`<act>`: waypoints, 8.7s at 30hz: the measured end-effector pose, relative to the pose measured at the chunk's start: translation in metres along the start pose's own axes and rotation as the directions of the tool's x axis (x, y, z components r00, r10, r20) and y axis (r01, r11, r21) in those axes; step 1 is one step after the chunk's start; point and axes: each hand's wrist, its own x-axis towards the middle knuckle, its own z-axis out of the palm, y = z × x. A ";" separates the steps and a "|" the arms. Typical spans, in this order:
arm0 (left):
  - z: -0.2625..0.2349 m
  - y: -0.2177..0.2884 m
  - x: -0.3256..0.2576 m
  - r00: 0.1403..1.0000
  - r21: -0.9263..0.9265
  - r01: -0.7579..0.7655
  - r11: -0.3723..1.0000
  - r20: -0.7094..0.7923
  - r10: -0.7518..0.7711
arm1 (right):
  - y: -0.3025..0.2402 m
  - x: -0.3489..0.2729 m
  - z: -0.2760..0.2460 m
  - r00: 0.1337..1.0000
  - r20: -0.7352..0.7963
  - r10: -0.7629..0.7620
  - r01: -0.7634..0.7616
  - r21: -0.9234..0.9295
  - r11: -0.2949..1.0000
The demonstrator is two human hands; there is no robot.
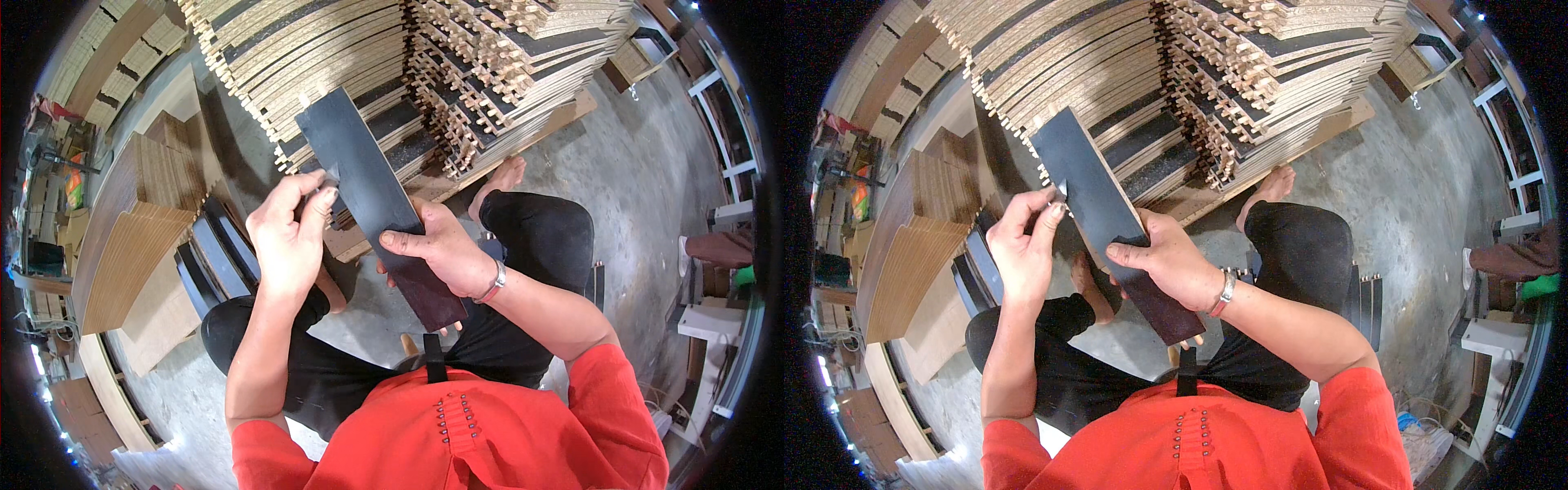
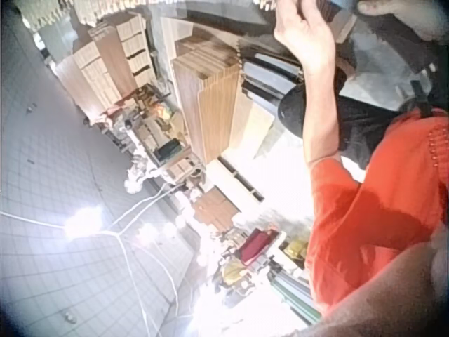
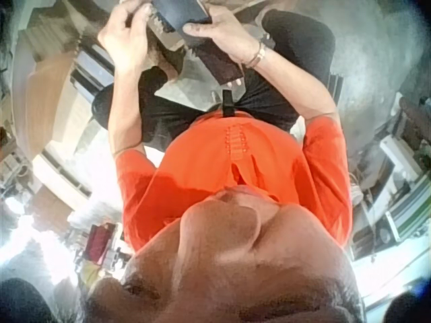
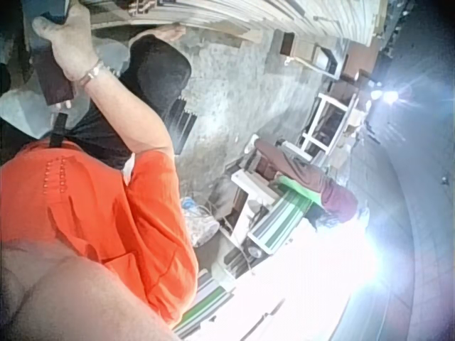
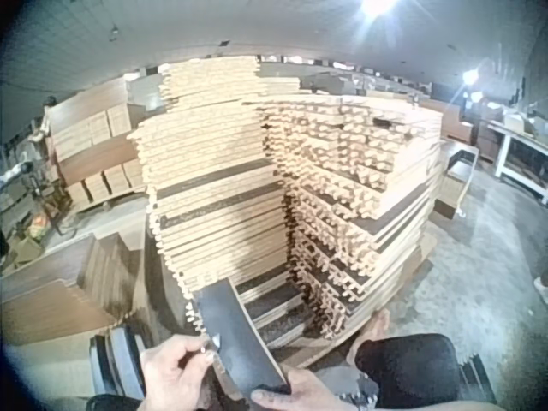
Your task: The recorder is using a piece of sandpaper to smooth the edges and surfaces of wooden furniture components.
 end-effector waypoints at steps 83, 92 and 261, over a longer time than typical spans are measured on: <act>0.033 -0.002 -0.041 0.550 -0.302 0.753 0.584 0.776 -0.309 | -0.022 0.016 -0.032 0.891 -0.436 -0.129 0.239 0.207 0.949; 0.045 -0.006 -0.054 0.720 -0.394 0.578 0.714 0.659 -0.219 | -0.021 0.013 -0.033 0.896 -0.423 -0.135 0.232 0.186 0.955; 0.010 0.034 -0.032 0.905 -0.098 -0.316 0.944 0.267 0.331 | -0.005 0.000 -0.008 0.996 -0.084 0.018 -0.018 0.006 1.000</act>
